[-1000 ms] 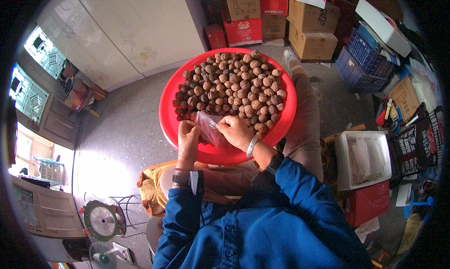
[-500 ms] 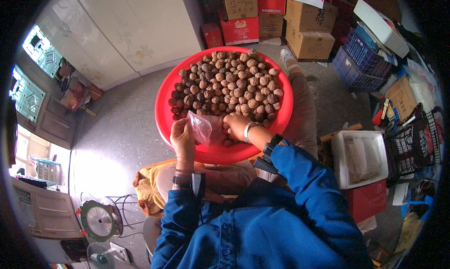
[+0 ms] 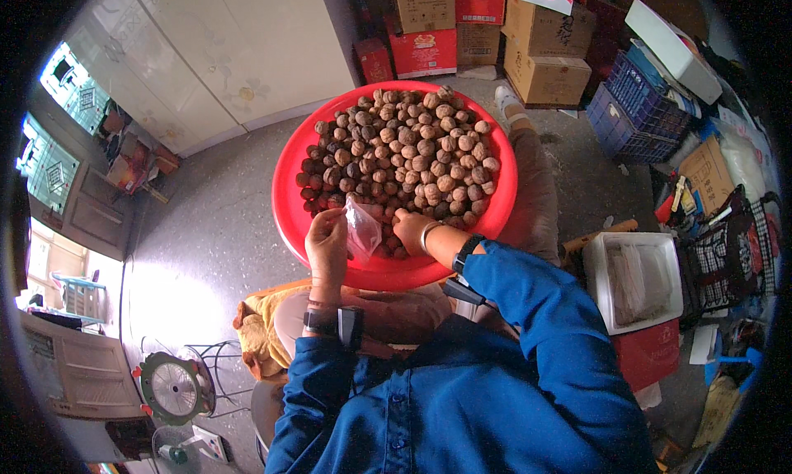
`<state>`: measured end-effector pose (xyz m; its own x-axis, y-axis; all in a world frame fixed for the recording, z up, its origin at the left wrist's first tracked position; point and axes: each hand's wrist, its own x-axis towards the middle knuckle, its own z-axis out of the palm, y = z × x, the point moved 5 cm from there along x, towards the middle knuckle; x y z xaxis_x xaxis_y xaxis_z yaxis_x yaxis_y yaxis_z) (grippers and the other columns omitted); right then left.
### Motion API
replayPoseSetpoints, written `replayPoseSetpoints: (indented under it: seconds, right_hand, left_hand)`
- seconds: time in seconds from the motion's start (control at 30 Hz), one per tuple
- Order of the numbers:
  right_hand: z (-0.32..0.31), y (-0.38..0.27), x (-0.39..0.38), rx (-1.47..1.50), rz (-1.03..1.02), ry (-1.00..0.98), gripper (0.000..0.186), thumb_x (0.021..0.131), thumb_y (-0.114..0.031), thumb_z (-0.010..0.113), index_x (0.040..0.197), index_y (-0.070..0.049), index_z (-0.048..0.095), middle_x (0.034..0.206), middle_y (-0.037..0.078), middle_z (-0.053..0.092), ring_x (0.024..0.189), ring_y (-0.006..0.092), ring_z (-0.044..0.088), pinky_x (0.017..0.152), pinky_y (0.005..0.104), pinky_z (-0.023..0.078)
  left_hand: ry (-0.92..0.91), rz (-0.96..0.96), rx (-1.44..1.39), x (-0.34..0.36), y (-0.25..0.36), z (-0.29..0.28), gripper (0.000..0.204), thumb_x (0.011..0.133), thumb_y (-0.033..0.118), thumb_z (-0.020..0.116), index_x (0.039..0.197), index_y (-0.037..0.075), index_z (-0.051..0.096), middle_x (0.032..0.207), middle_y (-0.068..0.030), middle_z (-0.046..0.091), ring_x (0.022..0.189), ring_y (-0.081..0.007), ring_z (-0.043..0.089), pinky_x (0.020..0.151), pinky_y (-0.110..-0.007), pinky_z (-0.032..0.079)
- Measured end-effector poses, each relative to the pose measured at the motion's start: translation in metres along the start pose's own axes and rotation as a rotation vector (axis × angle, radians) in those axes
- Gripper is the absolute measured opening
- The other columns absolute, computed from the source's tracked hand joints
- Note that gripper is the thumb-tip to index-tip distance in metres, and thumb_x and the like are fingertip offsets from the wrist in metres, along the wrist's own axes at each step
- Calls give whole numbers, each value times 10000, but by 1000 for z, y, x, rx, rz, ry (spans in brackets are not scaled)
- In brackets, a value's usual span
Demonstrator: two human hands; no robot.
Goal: Picking walnuts from a large red basin and placing them into small clear plastic bags.
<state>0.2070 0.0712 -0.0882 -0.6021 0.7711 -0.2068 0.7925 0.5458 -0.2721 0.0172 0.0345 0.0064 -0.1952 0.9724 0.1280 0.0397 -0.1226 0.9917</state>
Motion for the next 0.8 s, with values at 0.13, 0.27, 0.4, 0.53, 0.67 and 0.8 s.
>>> replayPoseSetpoints:
  seconds: [0.13,0.27,0.4,0.53,0.67,0.8]
  right_hand:
    - [-4,-2,-3,28,73,-19,423,820,-194,770,1160,36,664,1339,249,523,1168,410,621,1008,422,519]
    - [-21,-11,-12,45,132,-26,382,831,-181,754,1166,-10,688,1322,242,541,1164,411,619,1011,416,516]
    - [-34,-14,-14,62,189,65,334,827,-167,754,1140,-59,715,1311,229,549,1165,408,617,1006,421,517]
    - [-36,-4,-18,154,242,192,376,790,-217,824,1139,-128,716,1287,201,563,1164,403,613,993,434,521]
    - [-33,-13,-16,185,105,112,441,775,-270,848,1148,-113,673,1318,159,549,1199,396,605,984,454,527]
    - [-23,-14,-12,115,-2,43,527,775,-337,852,1183,-80,641,1353,168,517,1220,402,600,1010,471,520]
  left_hand:
    - [-98,-88,-79,2,-3,2,108,1004,103,643,1079,42,690,802,25,657,592,-33,530,504,-202,430]
    - [-108,-124,-121,2,0,1,120,1001,108,641,1086,34,681,820,5,666,585,-51,550,466,-216,442]
    - [-89,-89,-111,8,-8,-3,124,1002,109,636,1089,31,676,823,-5,667,571,-60,555,447,-228,449]
    - [-85,-105,-91,7,-11,0,120,1004,115,634,1081,31,670,821,-8,665,548,-56,543,432,-231,441]
    - [-68,-80,-88,6,-10,-1,120,1005,124,635,1071,31,668,815,-4,661,546,-50,540,430,-229,441]
    - [-68,-89,-71,5,-5,2,123,1006,126,631,1072,29,667,815,-5,660,547,-50,542,432,-227,442]
